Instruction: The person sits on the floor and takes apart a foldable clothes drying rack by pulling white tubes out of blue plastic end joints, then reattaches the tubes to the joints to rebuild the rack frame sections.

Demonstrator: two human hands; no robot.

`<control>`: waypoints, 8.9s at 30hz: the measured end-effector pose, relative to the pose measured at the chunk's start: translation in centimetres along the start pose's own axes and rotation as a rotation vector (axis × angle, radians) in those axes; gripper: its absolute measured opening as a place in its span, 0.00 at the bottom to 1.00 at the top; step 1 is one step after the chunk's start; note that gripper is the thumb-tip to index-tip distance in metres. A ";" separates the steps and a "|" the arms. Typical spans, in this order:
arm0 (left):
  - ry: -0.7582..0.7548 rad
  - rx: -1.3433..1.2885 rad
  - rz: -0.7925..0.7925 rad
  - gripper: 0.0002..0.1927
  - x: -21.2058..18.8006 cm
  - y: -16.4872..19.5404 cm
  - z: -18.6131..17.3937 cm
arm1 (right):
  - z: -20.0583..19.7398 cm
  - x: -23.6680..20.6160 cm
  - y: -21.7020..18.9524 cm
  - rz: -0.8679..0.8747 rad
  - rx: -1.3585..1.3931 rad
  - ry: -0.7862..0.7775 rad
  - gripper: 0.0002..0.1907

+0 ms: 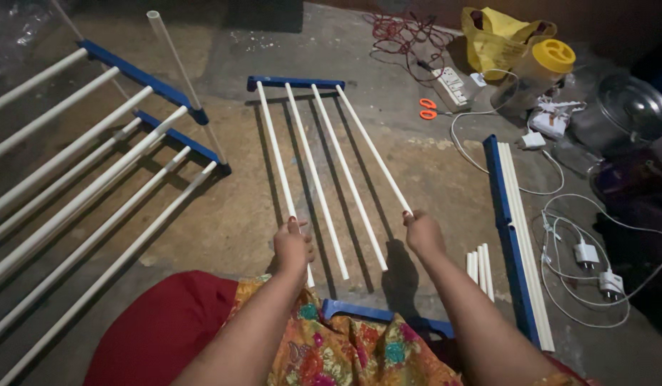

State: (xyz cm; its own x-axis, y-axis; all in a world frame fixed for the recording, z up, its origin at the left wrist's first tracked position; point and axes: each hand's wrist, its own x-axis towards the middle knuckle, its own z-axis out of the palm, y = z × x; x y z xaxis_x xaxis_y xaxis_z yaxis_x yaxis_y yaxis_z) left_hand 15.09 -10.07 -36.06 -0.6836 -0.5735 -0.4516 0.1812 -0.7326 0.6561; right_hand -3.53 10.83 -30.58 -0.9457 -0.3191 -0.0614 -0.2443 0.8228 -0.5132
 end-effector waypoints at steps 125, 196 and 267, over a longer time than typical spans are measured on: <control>0.377 0.889 0.262 0.12 0.6 -0.5 1.0 | -1.1 3.4 3.4 0.631 1.332 -0.879 0.16; 0.207 0.550 -0.177 0.14 -0.5 1.0 -2.6 | -18.8 1.4 26.6 0.250 0.174 0.268 0.17; 0.248 0.561 -0.214 0.16 0.1 1.0 -2.2 | -14.9 0.5 27.6 0.652 -0.541 -0.251 0.20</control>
State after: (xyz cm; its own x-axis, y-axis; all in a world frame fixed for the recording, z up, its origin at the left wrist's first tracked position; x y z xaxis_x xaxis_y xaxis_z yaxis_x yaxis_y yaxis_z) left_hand 16.73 -11.63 -36.80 -0.4680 -0.5532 -0.6892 -0.3838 -0.5753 0.7223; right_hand -13.91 40.43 -32.01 -0.8728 0.2498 -0.4193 0.1994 0.9666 0.1608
